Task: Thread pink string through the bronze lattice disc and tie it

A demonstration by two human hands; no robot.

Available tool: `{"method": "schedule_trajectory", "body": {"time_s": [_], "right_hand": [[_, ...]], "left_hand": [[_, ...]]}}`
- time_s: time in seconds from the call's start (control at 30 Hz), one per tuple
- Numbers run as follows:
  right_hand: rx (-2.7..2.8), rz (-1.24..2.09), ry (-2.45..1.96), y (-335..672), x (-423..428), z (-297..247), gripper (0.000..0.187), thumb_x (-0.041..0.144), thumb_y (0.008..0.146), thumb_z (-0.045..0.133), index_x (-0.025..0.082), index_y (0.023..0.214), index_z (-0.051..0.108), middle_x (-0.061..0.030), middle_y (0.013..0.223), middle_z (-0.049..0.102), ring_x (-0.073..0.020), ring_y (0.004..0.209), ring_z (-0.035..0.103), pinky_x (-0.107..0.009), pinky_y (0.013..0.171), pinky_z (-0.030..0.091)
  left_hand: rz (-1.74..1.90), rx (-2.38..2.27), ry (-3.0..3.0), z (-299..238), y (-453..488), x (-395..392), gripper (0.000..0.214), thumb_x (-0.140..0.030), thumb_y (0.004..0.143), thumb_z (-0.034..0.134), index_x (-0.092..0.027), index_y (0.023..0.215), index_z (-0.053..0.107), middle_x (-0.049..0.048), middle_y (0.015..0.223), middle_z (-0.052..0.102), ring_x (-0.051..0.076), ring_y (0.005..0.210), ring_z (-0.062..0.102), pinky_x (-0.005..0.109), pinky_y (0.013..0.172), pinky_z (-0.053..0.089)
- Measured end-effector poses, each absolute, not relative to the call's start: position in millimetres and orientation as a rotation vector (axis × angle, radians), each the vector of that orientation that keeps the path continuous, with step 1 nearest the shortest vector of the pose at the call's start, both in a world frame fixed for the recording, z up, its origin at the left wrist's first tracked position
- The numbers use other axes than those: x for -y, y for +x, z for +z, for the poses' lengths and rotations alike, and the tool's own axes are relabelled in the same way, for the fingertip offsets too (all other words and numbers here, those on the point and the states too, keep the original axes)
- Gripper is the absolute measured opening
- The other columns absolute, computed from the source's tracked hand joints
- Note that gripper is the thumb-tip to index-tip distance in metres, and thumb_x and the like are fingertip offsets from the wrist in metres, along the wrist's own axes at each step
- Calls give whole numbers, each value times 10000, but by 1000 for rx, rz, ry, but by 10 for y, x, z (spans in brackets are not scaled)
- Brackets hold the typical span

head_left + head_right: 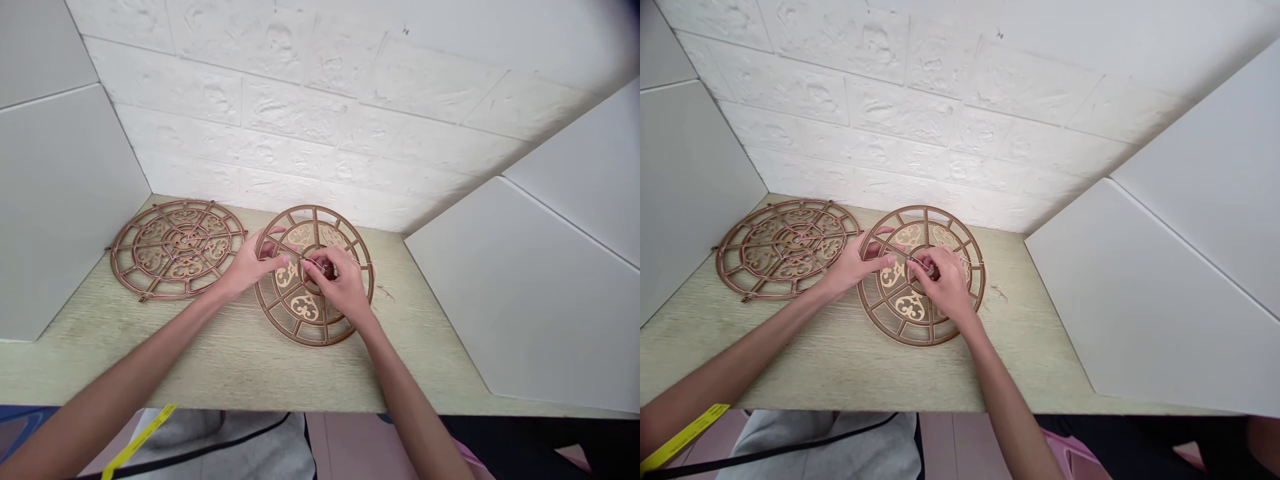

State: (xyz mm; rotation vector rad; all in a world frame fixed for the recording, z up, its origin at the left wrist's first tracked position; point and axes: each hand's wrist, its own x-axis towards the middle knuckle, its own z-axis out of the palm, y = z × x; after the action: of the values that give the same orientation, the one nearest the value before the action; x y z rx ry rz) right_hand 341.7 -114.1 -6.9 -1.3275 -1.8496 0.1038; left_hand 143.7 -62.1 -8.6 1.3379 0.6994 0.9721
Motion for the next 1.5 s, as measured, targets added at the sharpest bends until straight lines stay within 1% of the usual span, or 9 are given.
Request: {"method": "schedule_trajectory", "body": {"time_s": [0.13, 0.27, 0.53, 0.87, 0.97, 1.1, 1.2, 1.33, 1.5], "right_hand": [[1871, 199, -1304, 3442, 1145, -68, 158, 364, 955, 562, 227, 926, 636, -26, 837, 668, -183, 768, 597, -350, 745, 456], [1920, 195, -1253, 3476, 1130, -74, 162, 341, 944, 578, 232, 1046, 641, -29, 858, 667, -190, 800, 611, -343, 748, 464], [1905, 75, -1256, 3443, 1132, -84, 137, 363, 924, 635, 227, 929, 652, -6, 746, 610, -175, 708, 564, -340, 730, 439], [1871, -101, -1253, 3375, 1140, -118, 184, 363, 947, 618, 193, 878, 629, -5, 725, 583, -159, 694, 525, -322, 708, 417], [1846, -261, -1243, 3369, 1137, -140, 185, 375, 926, 648, 191, 909, 630, -34, 797, 603, -188, 783, 529, -334, 737, 432], [1807, -395, -1273, 3367, 1143, -152, 223, 403, 897, 676, 209, 1002, 638, -81, 972, 619, -241, 961, 539, -402, 860, 462], [1806, -413, -1305, 3360, 1149, -153, 285, 410, 900, 665, 209, 1094, 610, -116, 1131, 589, -274, 1116, 530, -464, 972, 449], [1823, -409, -1360, 3341, 1153, -161, 394, 412, 913, 629, 200, 1235, 547, -159, 1304, 510, -325, 1318, 434, -540, 1082, 387], [1802, -332, -1355, 3345, 1163, -146, 440, 428, 933, 599, 214, 1308, 507, -158, 1350, 495, -317, 1368, 407, -559, 1122, 363]], "left_hand": [[985, -699, 1292, -109, 1428, 601, 769, -350, 692, 852, -137, 1345, 505, 137, 1283, 635, 185, 1033, 661, 252, 864, 518], [993, -689, 1297, -157, 1415, 575, 735, -318, 703, 844, -150, 1343, 524, 110, 1222, 668, 176, 1050, 660, 224, 863, 522], [955, -691, 1319, -110, 1414, 593, 783, -370, 687, 853, -151, 1355, 508, 109, 1127, 703, 201, 1014, 672, 262, 863, 527], [940, -667, 1330, -101, 1423, 604, 787, -376, 688, 860, -142, 1346, 497, 96, 1042, 723, 171, 959, 671, 223, 814, 506], [940, -654, 1329, -113, 1415, 598, 771, -366, 686, 864, -146, 1332, 505, 93, 1028, 727, 172, 959, 675, 222, 815, 518], [933, -670, 1342, -118, 1405, 599, 762, -368, 692, 861, -151, 1331, 506, 95, 1033, 729, 178, 947, 687, 231, 811, 533], [938, -650, 1335, -114, 1407, 604, 754, -359, 699, 856, -140, 1328, 502, 102, 1031, 729, 191, 985, 690, 236, 836, 537], [947, -622, 1336, -104, 1413, 605, 708, -326, 718, 839, -127, 1313, 511, 116, 1066, 723, 189, 992, 691, 224, 823, 540], [955, -641, 1297, -81, 1422, 603, 712, -296, 689, 848, -125, 1304, 532, 134, 1218, 676, 214, 1075, 674, 244, 883, 543]]}}
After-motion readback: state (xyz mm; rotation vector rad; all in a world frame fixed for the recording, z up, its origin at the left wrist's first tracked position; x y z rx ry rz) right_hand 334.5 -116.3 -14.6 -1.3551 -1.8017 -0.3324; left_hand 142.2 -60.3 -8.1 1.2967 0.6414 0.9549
